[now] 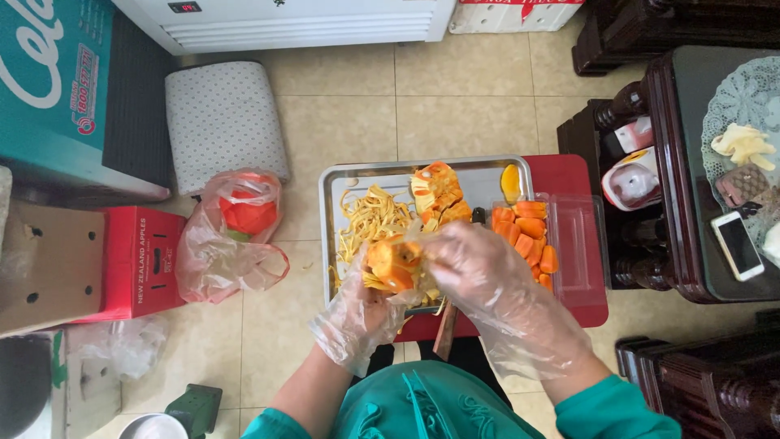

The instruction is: Peeling and shredding jackfruit segments by hand on a metal tray

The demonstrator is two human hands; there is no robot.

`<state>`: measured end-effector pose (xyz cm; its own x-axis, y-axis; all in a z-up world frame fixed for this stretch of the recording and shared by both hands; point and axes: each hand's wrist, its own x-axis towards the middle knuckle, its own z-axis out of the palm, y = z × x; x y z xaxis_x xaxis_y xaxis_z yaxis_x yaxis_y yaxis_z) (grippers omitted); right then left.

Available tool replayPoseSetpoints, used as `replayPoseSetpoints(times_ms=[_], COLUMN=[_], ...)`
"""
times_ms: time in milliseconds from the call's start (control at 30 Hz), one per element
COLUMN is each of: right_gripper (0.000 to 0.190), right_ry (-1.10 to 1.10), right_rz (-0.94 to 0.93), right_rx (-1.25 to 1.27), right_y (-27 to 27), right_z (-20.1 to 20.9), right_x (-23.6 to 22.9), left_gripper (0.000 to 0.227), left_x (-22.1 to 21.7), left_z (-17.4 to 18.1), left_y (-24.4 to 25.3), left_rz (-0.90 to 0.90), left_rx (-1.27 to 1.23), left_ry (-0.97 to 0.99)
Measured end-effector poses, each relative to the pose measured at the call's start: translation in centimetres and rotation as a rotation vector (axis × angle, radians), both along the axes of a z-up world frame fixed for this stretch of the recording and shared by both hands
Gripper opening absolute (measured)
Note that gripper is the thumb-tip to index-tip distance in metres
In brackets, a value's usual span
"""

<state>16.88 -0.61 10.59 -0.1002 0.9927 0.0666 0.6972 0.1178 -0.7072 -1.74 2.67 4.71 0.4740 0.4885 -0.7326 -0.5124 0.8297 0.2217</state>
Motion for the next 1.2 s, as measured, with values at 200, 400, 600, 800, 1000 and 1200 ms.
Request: replayPoseSetpoints(times_ms=[200, 400, 600, 800, 1000, 1200], right_gripper=[0.004, 0.017, 0.018, 0.018, 0.020, 0.047], right_ry=[-0.240, 0.107, 0.033, 0.072, 0.395, 0.653], right_rz=[0.380, 0.410, 0.450, 0.414, 0.387, 0.501], right_rx=[0.056, -0.440, -0.249, 0.209, 0.117, -0.134], right_y=[2.6, 3.4, 4.1, 3.7, 3.6, 3.8], right_z=[5.0, 6.7, 3.2, -2.8, -1.7, -2.4], right_x=[-0.6, -0.3, 1.1, 3.6, 3.2, 2.2], left_gripper=[0.062, 0.051, 0.044, 0.038, 0.038, 0.043], left_x=[0.5, -0.1, 0.4, 1.1, 1.2, -2.6], left_z=[-7.1, -3.3, -1.7, -0.5, 1.1, -8.9], left_y=[-0.1, 0.4, 0.8, 1.0, 1.7, 3.8], left_rz=[0.026, -0.037, -0.099, -0.178, -0.186, -0.461], left_rx=[-0.145, -0.170, -0.201, -0.242, -0.216, -0.215], left_ry=[-0.113, -0.021, 0.009, 0.052, 0.030, -0.648])
